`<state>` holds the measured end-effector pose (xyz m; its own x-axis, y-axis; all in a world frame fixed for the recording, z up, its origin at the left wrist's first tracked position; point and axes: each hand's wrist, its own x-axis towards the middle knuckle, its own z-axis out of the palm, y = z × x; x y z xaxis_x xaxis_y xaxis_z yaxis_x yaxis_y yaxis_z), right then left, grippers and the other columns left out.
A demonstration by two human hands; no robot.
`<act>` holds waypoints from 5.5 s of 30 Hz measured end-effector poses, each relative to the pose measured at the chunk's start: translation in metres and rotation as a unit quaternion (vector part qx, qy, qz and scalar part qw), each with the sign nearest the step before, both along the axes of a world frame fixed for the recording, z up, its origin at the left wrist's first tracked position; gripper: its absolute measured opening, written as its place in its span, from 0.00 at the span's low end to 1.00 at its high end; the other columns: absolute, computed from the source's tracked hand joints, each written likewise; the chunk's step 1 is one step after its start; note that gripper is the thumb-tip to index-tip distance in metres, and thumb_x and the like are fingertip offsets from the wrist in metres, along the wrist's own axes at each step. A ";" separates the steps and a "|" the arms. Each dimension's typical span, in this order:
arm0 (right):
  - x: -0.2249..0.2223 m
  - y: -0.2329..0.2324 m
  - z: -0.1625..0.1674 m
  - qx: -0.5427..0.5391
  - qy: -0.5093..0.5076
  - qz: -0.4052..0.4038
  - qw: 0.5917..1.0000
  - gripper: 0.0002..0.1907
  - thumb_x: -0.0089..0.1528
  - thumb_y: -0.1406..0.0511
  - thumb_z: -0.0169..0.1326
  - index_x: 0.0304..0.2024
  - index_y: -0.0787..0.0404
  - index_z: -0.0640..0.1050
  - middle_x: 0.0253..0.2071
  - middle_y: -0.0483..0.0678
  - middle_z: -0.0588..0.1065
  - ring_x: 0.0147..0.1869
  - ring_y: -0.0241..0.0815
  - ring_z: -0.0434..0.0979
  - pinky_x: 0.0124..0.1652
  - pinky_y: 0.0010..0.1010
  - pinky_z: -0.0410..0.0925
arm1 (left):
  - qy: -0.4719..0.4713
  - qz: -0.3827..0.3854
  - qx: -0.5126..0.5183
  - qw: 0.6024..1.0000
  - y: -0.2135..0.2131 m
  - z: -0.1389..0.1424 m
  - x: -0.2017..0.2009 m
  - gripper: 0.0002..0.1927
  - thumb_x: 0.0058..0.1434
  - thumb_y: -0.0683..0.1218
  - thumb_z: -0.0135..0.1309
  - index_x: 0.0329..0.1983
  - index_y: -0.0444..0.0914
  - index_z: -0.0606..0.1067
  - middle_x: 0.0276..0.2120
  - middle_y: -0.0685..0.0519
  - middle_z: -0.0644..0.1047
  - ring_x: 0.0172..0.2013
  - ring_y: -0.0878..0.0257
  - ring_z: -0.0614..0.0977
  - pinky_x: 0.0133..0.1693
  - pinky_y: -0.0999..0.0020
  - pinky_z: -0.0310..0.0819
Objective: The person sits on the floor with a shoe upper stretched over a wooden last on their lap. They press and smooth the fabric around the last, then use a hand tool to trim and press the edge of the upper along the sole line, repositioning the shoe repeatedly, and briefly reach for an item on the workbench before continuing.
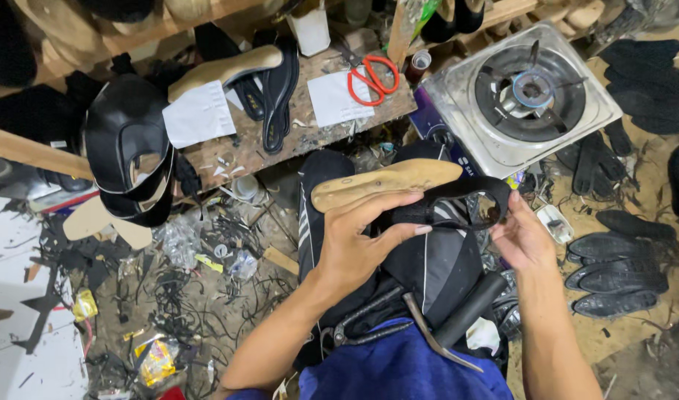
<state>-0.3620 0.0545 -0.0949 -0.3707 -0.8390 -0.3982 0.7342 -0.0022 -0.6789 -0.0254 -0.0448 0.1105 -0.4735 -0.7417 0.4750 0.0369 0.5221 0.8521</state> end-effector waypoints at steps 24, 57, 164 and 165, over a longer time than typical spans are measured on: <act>0.031 -0.051 0.092 -0.032 0.106 0.144 0.983 0.08 0.67 0.66 0.61 0.45 0.63 0.77 0.43 0.45 0.78 0.47 0.38 0.78 0.51 0.36 0.70 | 0.074 0.121 0.185 0.972 -0.044 -0.081 0.079 0.22 0.55 0.28 0.60 0.54 0.30 0.78 0.58 0.43 0.79 0.63 0.54 0.78 0.66 0.62 0.70; -0.004 -0.058 0.033 -0.018 0.157 0.184 0.970 0.05 0.67 0.68 0.58 0.35 0.60 0.78 0.34 0.43 0.78 0.36 0.32 0.74 0.38 0.25 0.66 | 0.083 0.088 0.309 0.943 -0.010 -0.106 0.074 0.24 0.53 0.24 0.54 0.52 0.34 0.76 0.68 0.47 0.68 0.66 0.59 0.69 0.58 0.66 0.68; 0.230 0.031 0.093 -0.116 0.583 0.511 0.622 0.14 0.58 0.62 0.65 0.40 0.61 0.75 0.43 0.54 0.70 0.52 0.57 0.74 0.46 0.45 0.67 | 0.077 0.001 0.103 0.992 -0.103 -0.015 -0.016 0.29 0.66 0.42 0.60 0.69 0.32 0.67 0.57 0.49 0.77 0.57 0.65 0.77 0.61 0.69 0.70; 0.227 0.027 0.093 -0.105 0.580 0.474 0.654 0.15 0.59 0.62 0.64 0.41 0.63 0.74 0.42 0.54 0.71 0.50 0.56 0.74 0.46 0.43 0.68 | 0.079 -0.003 0.111 0.991 -0.106 -0.018 -0.018 0.29 0.66 0.42 0.60 0.69 0.32 0.67 0.57 0.50 0.77 0.57 0.65 0.77 0.61 0.69 0.70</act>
